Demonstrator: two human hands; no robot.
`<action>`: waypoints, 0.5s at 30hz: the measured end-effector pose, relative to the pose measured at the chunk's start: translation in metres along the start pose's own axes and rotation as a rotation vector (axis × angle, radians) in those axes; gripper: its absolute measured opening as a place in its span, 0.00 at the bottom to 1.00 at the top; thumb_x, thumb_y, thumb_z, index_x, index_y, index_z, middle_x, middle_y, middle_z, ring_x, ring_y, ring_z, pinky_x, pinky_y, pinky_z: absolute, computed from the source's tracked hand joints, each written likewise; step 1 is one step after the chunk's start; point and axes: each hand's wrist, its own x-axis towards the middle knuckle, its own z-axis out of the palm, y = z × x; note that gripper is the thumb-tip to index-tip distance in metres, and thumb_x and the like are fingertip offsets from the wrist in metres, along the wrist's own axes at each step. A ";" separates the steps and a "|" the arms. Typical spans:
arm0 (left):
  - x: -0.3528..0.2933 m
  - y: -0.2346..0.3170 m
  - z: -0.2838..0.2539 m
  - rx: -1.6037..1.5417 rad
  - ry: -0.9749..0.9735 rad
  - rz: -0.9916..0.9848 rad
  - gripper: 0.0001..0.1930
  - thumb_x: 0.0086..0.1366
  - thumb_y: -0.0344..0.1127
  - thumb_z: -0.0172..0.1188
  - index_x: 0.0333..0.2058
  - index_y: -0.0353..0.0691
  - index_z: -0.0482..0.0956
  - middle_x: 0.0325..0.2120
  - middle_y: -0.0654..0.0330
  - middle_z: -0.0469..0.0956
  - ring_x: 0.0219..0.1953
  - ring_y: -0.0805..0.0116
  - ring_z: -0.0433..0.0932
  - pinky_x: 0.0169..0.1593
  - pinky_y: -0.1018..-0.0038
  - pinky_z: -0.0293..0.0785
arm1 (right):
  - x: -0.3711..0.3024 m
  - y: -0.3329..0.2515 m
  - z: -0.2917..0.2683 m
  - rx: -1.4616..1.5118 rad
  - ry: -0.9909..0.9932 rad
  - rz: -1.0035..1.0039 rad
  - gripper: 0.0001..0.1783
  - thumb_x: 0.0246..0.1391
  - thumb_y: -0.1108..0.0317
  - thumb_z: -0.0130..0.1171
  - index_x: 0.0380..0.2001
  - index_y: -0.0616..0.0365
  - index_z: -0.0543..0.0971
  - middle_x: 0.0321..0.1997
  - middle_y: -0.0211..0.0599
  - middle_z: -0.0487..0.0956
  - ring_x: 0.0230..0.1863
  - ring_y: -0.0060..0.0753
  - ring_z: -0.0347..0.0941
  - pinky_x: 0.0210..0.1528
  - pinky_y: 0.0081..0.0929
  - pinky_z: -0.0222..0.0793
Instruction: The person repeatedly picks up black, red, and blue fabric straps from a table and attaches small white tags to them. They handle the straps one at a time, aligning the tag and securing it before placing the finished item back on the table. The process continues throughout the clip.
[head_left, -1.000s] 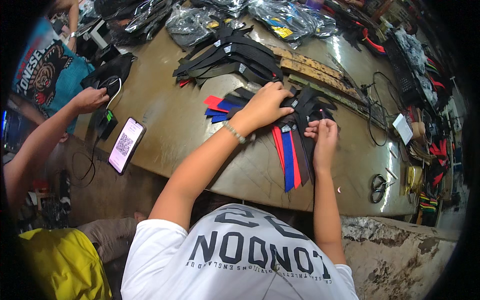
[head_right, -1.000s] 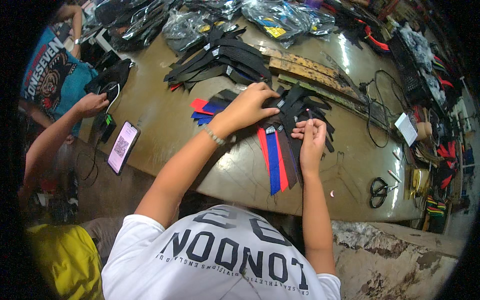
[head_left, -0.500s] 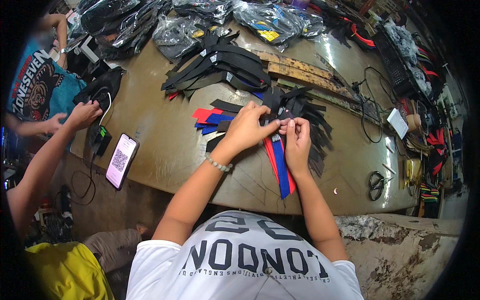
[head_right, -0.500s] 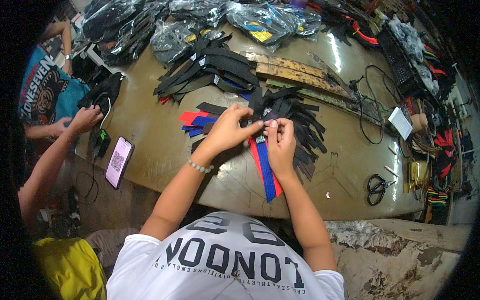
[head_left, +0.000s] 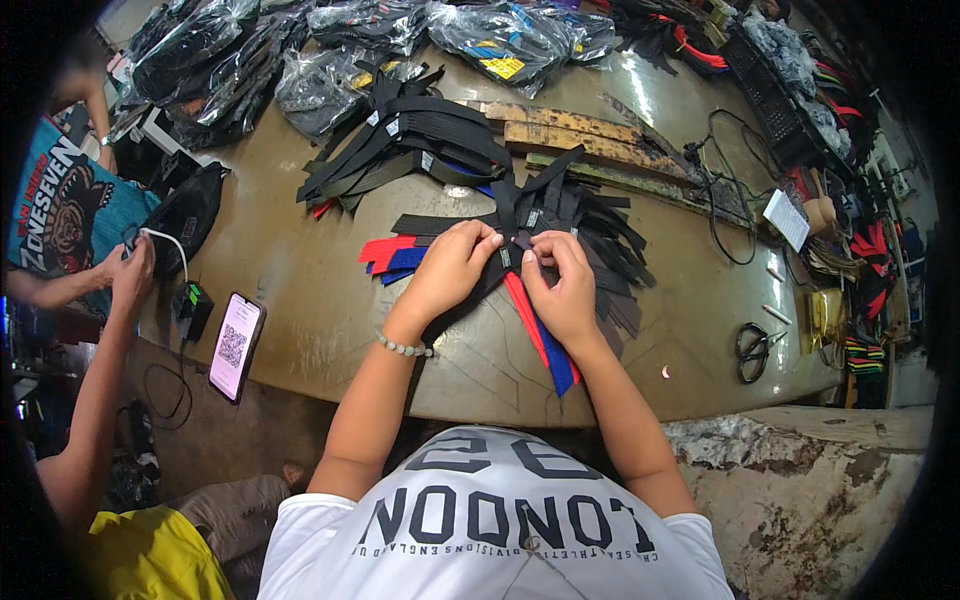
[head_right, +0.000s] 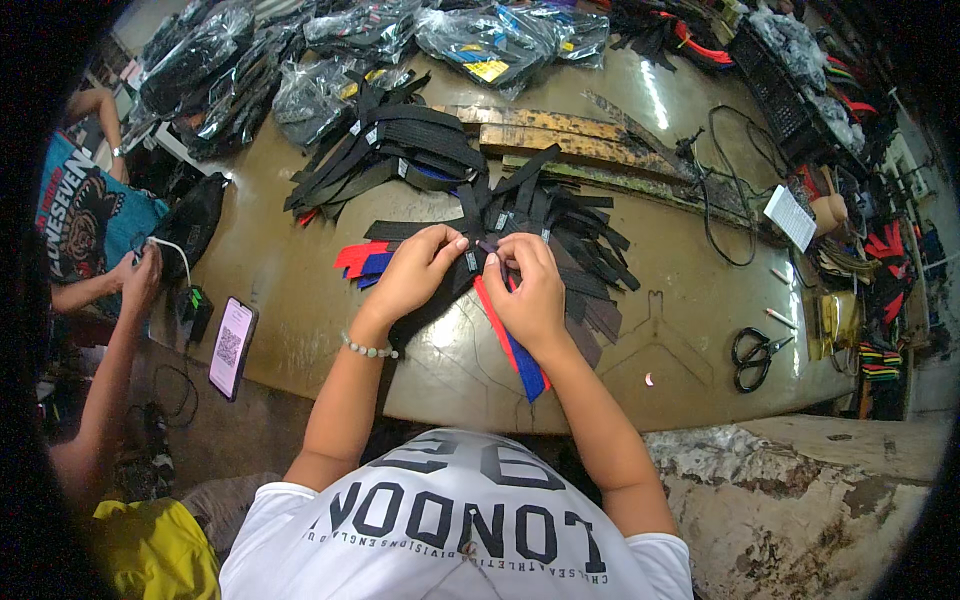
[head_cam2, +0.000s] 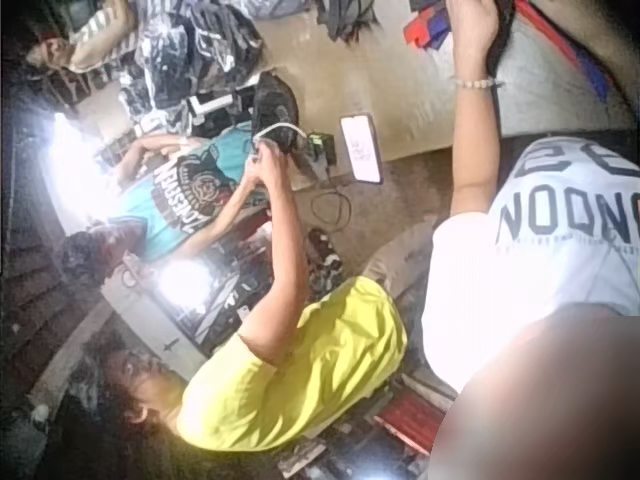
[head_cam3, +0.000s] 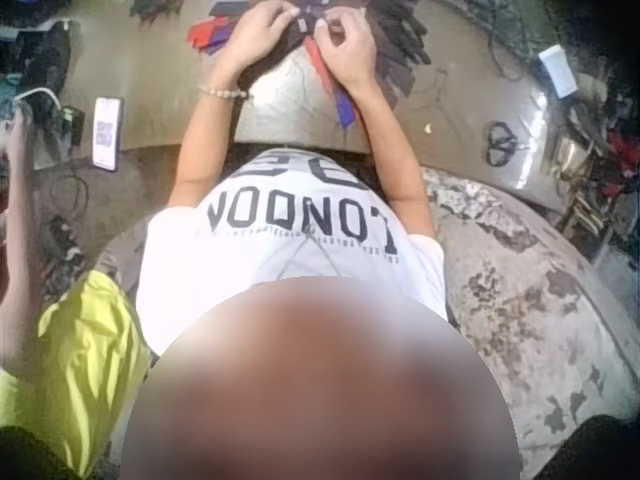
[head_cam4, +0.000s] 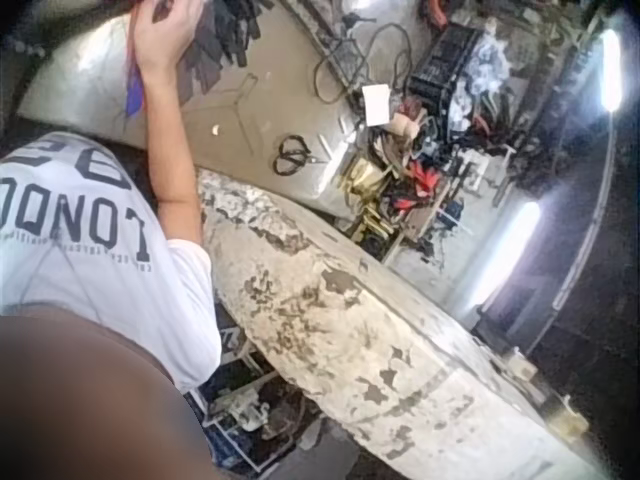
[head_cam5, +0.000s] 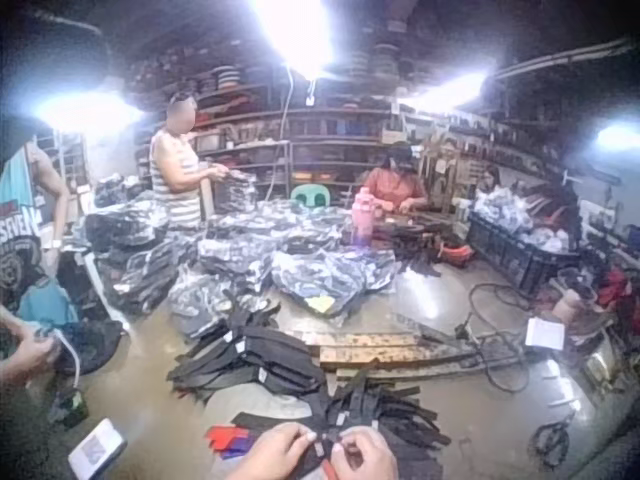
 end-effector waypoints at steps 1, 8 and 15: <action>-0.001 0.001 0.001 -0.004 -0.002 -0.012 0.13 0.65 0.37 0.53 0.32 0.30 0.75 0.30 0.47 0.77 0.37 0.49 0.74 0.42 0.62 0.69 | 0.000 -0.002 -0.001 -0.018 0.000 -0.007 0.06 0.50 0.72 0.58 0.26 0.63 0.73 0.38 0.41 0.75 0.36 0.38 0.74 0.39 0.27 0.73; -0.002 0.002 -0.003 -0.033 -0.014 -0.059 0.14 0.65 0.39 0.53 0.32 0.30 0.75 0.30 0.46 0.77 0.36 0.50 0.75 0.42 0.63 0.69 | -0.002 -0.007 0.001 -0.127 -0.012 -0.009 0.06 0.47 0.70 0.60 0.24 0.61 0.74 0.38 0.39 0.74 0.38 0.38 0.73 0.40 0.31 0.71; 0.001 -0.010 0.000 -0.160 0.070 -0.119 0.16 0.68 0.40 0.51 0.33 0.29 0.73 0.28 0.48 0.78 0.32 0.55 0.77 0.39 0.65 0.71 | 0.000 -0.003 0.004 0.068 0.039 0.109 0.07 0.54 0.70 0.56 0.29 0.64 0.73 0.36 0.41 0.76 0.36 0.35 0.75 0.39 0.29 0.73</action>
